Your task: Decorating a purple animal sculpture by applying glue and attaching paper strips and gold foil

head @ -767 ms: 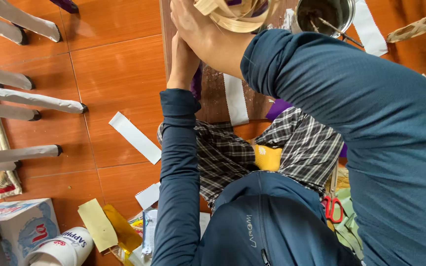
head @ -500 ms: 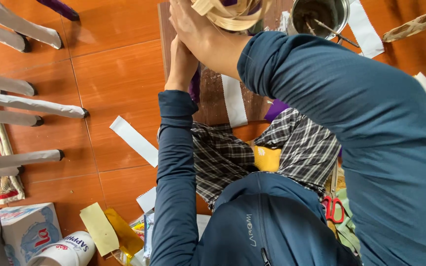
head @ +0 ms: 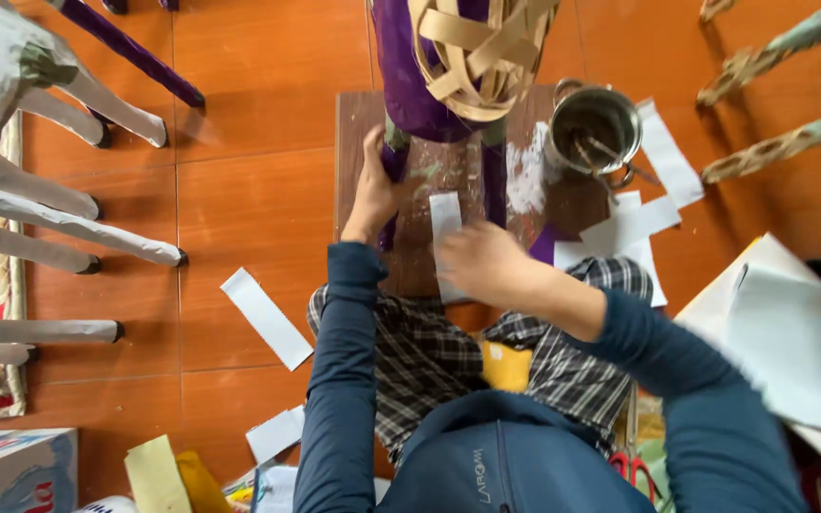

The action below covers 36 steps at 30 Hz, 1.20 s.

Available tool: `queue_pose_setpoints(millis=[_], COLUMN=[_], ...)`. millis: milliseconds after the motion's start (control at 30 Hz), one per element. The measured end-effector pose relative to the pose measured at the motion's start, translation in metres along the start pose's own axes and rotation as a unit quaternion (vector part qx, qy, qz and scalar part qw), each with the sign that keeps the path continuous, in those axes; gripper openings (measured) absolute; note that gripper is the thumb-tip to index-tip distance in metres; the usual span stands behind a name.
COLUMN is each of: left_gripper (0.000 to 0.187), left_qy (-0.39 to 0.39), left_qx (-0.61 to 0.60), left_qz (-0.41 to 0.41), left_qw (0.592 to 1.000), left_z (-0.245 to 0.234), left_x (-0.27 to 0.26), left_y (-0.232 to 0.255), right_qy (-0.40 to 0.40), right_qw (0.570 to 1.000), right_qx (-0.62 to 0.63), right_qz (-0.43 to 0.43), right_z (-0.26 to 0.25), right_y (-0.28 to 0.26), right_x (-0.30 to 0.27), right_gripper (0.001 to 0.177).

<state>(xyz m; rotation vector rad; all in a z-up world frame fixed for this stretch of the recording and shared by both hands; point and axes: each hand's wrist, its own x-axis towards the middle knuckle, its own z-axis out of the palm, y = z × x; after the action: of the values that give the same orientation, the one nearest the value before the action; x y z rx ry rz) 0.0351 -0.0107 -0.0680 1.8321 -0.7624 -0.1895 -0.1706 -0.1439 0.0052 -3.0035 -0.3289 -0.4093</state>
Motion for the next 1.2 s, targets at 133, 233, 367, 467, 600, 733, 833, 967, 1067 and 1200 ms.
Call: queue_pose_setpoints(millis=[133, 233, 367, 467, 600, 733, 833, 967, 1067, 1200], left_gripper=[0.105, 0.095, 0.084, 0.083, 0.083, 0.075, 0.073, 0.071, 0.075, 0.074], left_qy=[0.004, 0.022, 0.07, 0.093, 0.084, 0.104, 0.098, 0.104, 0.09, 0.071], left_qx=[0.057, 0.075, 0.129, 0.131, 0.127, 0.142, 0.141, 0.156, 0.131, 0.117], left_qz=[-0.082, -0.109, -0.09, -0.071, -0.085, -0.082, -0.084, -0.092, -0.081, -0.076], left_qw=[0.995, 0.991, 0.985, 0.984, 0.985, 0.981, 0.981, 0.978, 0.984, 0.988], left_z=[0.008, 0.021, 0.03, 0.023, 0.014, 0.027, 0.024, 0.028, 0.027, 0.026], left_x=[-0.038, -0.053, -0.06, -0.066, -0.084, -0.089, -0.094, -0.094, -0.098, -0.098], left_y=[-0.048, -0.069, -0.07, -0.062, -0.041, -0.054, -0.039, -0.05, -0.06, -0.068], right_qy=[-0.337, -0.153, -0.013, 0.06, 0.056, -0.061, -0.174, -0.121, 0.132, 0.227], right_qw=[0.898, 0.885, 0.838, 0.812, 0.837, 0.86, 0.883, 0.854, 0.84, 0.785], right_qx=[0.01, 0.257, 0.375, 0.4, 0.362, 0.269, 0.015, 0.364, 0.465, 0.497], right_qz=[0.284, 0.357, 0.396, 0.422, 0.406, 0.429, 0.436, 0.352, 0.246, 0.291], right_z=[0.048, 0.037, 0.098, 0.112, 0.111, 0.071, 0.091, 0.021, 0.042, 0.067], right_y=[0.086, 0.096, 0.103, 0.092, 0.083, 0.069, 0.067, -0.011, -0.032, -0.022], right_x=[-0.052, -0.033, -0.022, -0.023, -0.045, -0.046, -0.066, 0.025, 0.094, 0.134], right_gripper=[0.04, 0.089, 0.098, 0.069, 0.067, 0.075, 0.053, 0.052, 0.046, 0.03])
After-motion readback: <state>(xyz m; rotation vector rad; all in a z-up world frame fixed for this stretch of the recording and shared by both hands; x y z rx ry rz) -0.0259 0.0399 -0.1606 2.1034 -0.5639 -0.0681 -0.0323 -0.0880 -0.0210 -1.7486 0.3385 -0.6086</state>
